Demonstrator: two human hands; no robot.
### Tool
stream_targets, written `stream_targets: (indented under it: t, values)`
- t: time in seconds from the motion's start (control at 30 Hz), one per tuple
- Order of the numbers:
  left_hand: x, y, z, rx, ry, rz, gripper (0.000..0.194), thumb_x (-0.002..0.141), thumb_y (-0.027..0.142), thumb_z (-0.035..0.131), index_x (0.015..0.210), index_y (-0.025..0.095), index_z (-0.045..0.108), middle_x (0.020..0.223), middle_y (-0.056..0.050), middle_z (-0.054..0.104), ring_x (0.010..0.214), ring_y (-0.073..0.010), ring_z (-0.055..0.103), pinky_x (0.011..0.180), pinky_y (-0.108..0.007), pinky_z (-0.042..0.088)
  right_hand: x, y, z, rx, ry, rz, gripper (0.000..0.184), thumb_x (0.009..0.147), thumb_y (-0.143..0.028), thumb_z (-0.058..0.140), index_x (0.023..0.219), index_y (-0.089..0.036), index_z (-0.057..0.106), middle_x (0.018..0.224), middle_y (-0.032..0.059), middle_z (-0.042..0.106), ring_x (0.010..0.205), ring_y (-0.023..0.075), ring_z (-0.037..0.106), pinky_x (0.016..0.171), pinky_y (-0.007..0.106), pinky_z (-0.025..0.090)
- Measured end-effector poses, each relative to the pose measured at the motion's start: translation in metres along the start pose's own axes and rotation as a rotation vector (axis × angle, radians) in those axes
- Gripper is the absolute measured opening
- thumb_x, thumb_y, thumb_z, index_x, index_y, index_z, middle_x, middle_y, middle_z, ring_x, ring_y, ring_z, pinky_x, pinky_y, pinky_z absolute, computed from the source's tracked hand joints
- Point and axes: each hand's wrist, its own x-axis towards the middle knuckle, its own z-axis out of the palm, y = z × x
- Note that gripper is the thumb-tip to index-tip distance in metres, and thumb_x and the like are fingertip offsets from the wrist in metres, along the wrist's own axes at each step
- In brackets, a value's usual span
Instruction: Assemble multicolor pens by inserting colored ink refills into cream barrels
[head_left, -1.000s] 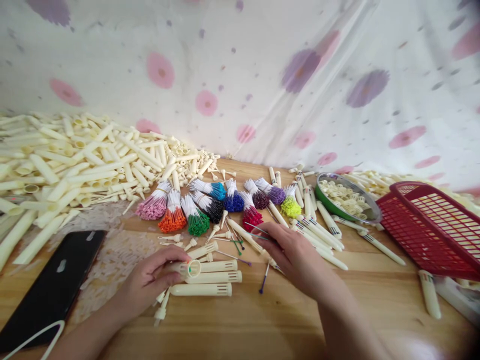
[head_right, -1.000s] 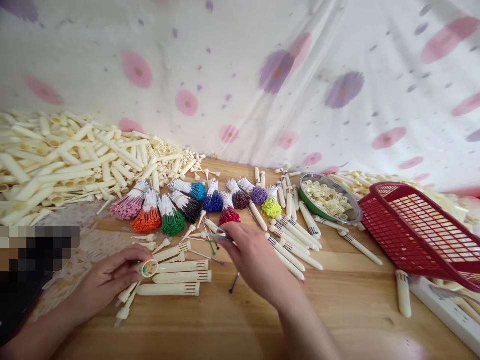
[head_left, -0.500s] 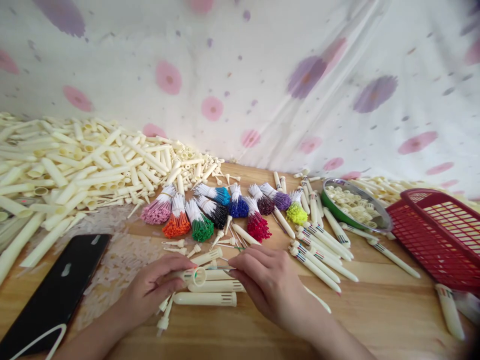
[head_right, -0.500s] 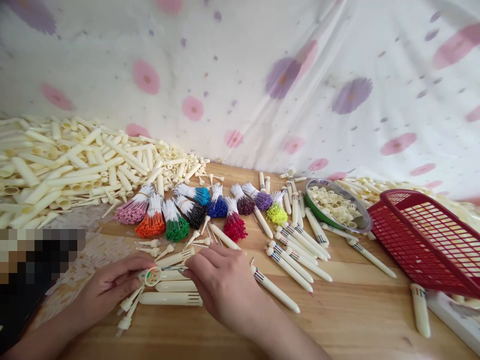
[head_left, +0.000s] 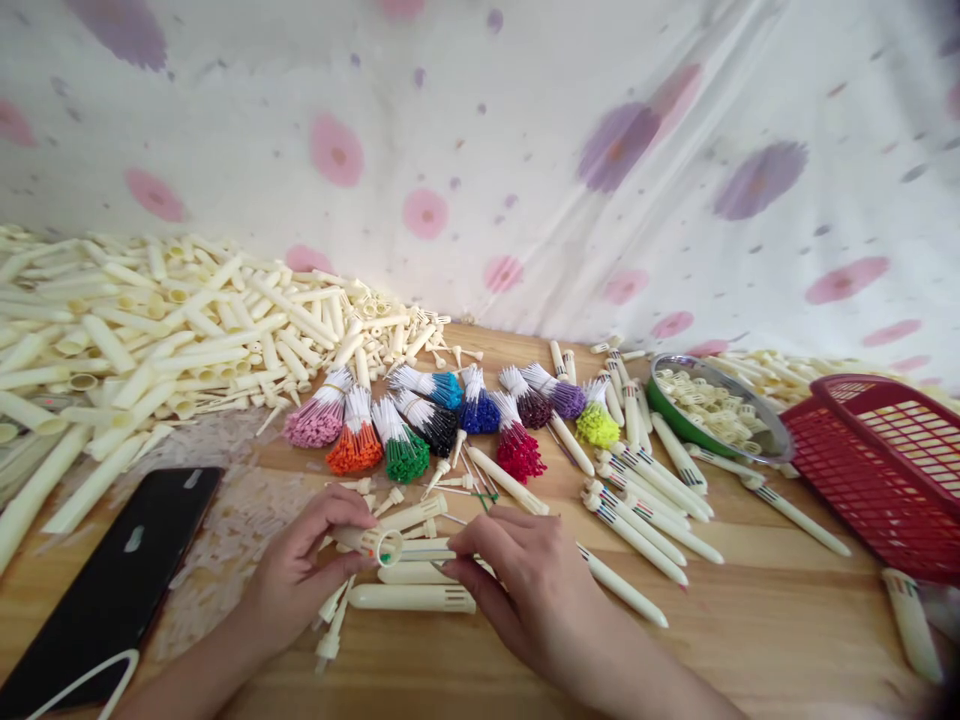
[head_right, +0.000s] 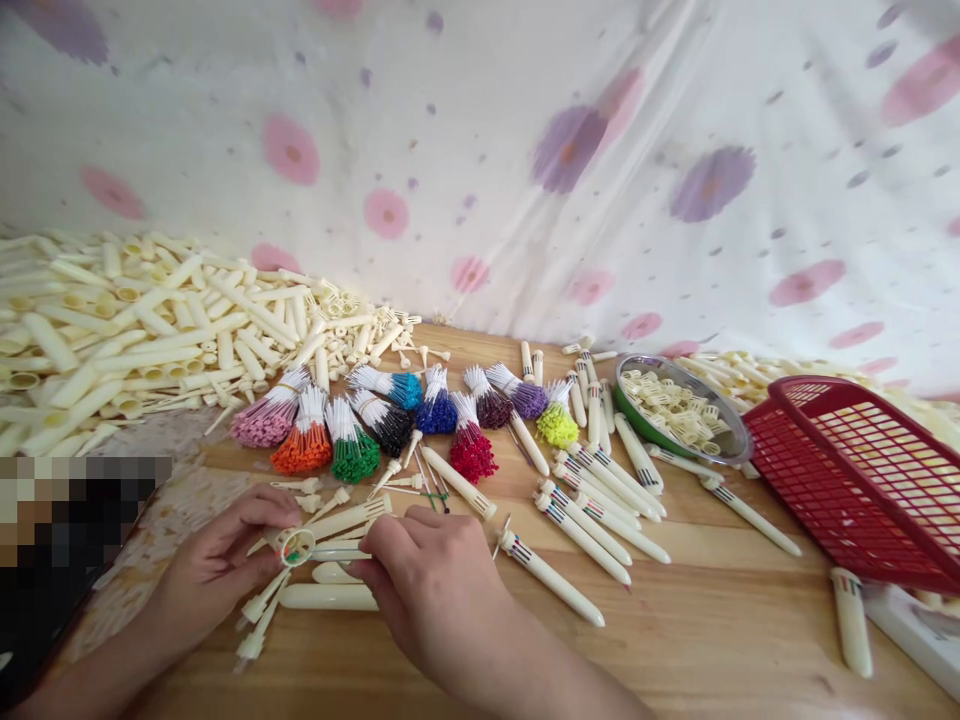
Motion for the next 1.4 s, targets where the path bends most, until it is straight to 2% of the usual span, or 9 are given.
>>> stream_targets:
  t: [0.13,0.5,1.07,1.3,1.4]
  values:
    - [0.0009,0.0011,0.0001,0.010,-0.011,0.007,0.010,0.072,0.025,0.073,0.082,0.024,0.071,0.081,-0.004,0.063,0.081,-0.0216,0.062,0.072,-0.031,0.051,0.0004,-0.0015,0.0000,-0.034,-0.040,-0.014,0.022,0.093,-0.023,0.044,0.075,-0.017,0.055,0.061,0.0013,0.059,0.057,0.0131,0.053,0.051,0.024,0.031]
    - [0.0003,-0.0037,-0.0010,0.042,-0.070,0.096,0.015,0.074,0.018,0.071,0.088,0.025,0.070,0.084,-0.003,0.062,0.081,-0.0195,0.063,0.072,-0.027,0.051,0.0030,-0.0011,-0.0034,-0.071,-0.095,-0.017,0.019,0.091,-0.022,0.049,0.074,-0.017,0.054,0.061,0.0001,0.059,0.058,0.0128,0.053,0.051,0.023,0.031]
    - [0.0007,-0.0010,0.0002,0.090,-0.008,0.056,0.009,0.072,0.027,0.072,0.080,0.024,0.071,0.079,-0.004,0.063,0.079,-0.0216,0.063,0.071,-0.031,0.052,0.0023,-0.0055,-0.0047,-0.082,-0.086,0.034,0.012,0.086,-0.021,0.057,0.074,-0.018,0.055,0.063,-0.0006,0.062,0.057,0.0124,0.057,0.051,0.023,0.033]
    - [-0.0007,-0.0017,0.0006,0.080,-0.021,0.074,0.010,0.073,0.020,0.071,0.082,0.025,0.070,0.081,-0.004,0.062,0.080,-0.0207,0.062,0.072,-0.030,0.051,0.0016,-0.0052,-0.0037,-0.042,-0.137,0.108,0.010,0.085,-0.022,0.057,0.076,-0.017,0.057,0.064,0.0012,0.063,0.059,0.0143,0.059,0.053,0.023,0.032]
    - [-0.0012,-0.0021,0.0001,0.082,-0.026,0.060,0.010,0.073,0.020,0.071,0.082,0.025,0.070,0.081,-0.004,0.062,0.081,-0.0211,0.062,0.071,-0.030,0.051,0.0013,-0.0061,-0.0045,-0.035,-0.124,0.091,0.011,0.085,-0.020,0.056,0.075,-0.017,0.056,0.064,0.0009,0.063,0.058,0.0135,0.058,0.052,0.023,0.031]
